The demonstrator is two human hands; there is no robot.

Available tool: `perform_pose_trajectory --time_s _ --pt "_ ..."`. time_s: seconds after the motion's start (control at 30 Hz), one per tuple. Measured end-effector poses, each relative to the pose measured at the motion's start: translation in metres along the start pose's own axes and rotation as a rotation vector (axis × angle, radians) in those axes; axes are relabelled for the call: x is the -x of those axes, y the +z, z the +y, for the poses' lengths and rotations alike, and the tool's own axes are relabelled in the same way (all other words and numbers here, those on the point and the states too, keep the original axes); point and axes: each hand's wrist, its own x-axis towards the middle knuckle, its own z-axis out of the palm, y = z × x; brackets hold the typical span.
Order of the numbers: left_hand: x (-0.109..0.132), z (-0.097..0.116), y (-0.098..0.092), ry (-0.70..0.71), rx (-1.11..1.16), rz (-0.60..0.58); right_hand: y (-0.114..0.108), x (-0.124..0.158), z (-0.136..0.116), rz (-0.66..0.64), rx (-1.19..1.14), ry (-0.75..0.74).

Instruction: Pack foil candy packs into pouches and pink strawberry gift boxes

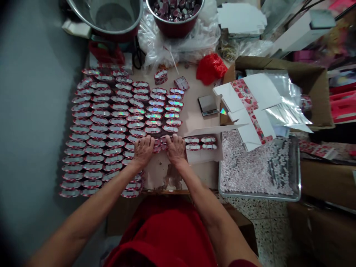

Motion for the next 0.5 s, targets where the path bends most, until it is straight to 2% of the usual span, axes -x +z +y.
perform_pose_trajectory --time_s 0.1,0.2,0.3,0.37,0.43,0.5 --pt "-0.006 -0.002 -0.006 0.022 0.011 -0.072 -0.007 -0.003 -0.006 -0.021 -0.005 0.019" --pt "-0.019 -0.006 -0.006 0.030 0.047 -0.100 -0.014 -0.014 -0.007 -0.070 -0.005 -0.035" --pt "-0.025 -0.005 0.001 0.004 0.169 -0.044 -0.016 -0.022 -0.005 -0.074 -0.009 -0.067" --pt "-0.021 -0.002 0.004 -0.026 0.247 0.002 -0.018 -0.022 -0.004 -0.068 -0.028 -0.063" --pt "-0.011 0.001 0.000 -0.049 0.230 0.042 -0.027 -0.013 -0.001 -0.052 -0.062 -0.060" --pt "0.003 0.009 -0.012 -0.095 0.143 0.123 -0.044 0.008 0.008 -0.006 -0.125 -0.075"
